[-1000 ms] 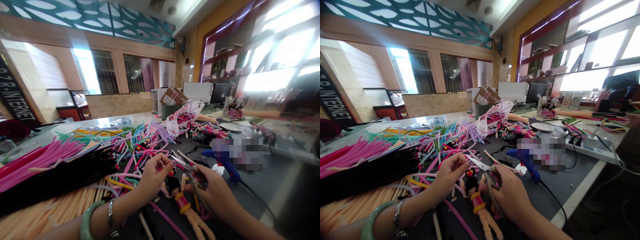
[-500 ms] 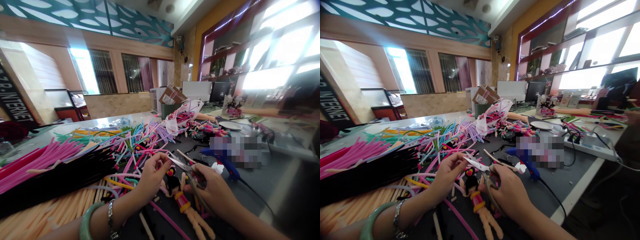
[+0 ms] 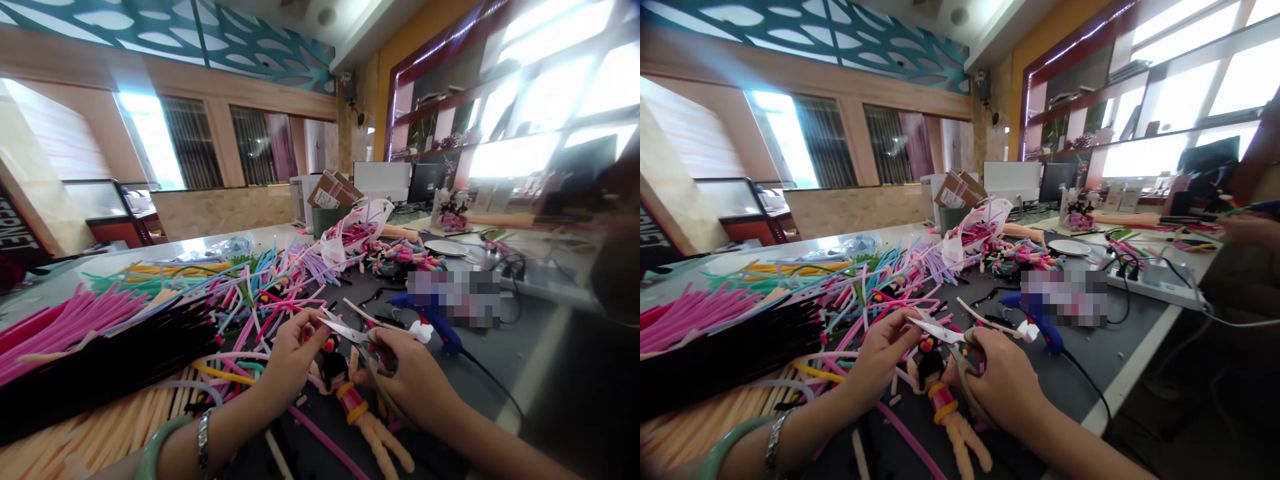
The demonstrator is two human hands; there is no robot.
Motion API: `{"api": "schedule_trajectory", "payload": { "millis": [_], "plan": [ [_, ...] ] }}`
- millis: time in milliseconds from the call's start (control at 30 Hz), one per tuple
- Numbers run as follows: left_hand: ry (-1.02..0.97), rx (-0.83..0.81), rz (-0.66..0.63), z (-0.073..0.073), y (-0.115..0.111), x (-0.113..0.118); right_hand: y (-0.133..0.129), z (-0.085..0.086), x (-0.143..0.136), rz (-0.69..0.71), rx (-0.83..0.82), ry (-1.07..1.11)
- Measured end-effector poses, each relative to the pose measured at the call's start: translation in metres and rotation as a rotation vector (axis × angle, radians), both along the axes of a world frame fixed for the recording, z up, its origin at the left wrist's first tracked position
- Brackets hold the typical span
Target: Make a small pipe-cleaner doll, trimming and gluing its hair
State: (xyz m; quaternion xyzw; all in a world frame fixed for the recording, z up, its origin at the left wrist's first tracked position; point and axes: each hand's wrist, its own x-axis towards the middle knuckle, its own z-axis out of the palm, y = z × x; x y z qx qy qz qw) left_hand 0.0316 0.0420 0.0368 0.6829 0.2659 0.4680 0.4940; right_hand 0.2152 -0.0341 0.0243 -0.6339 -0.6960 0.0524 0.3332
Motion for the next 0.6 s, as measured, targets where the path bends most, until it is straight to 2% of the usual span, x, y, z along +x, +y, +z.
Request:
{"api": "schedule_trajectory", "payload": {
  "millis": [600],
  "plan": [
    [0.028, 0.012, -0.027, -0.0043, 0.0014, -0.0019, -0.002, 0.0047, -0.0024, -0.005, -0.053, 0.008]
  ]
}}
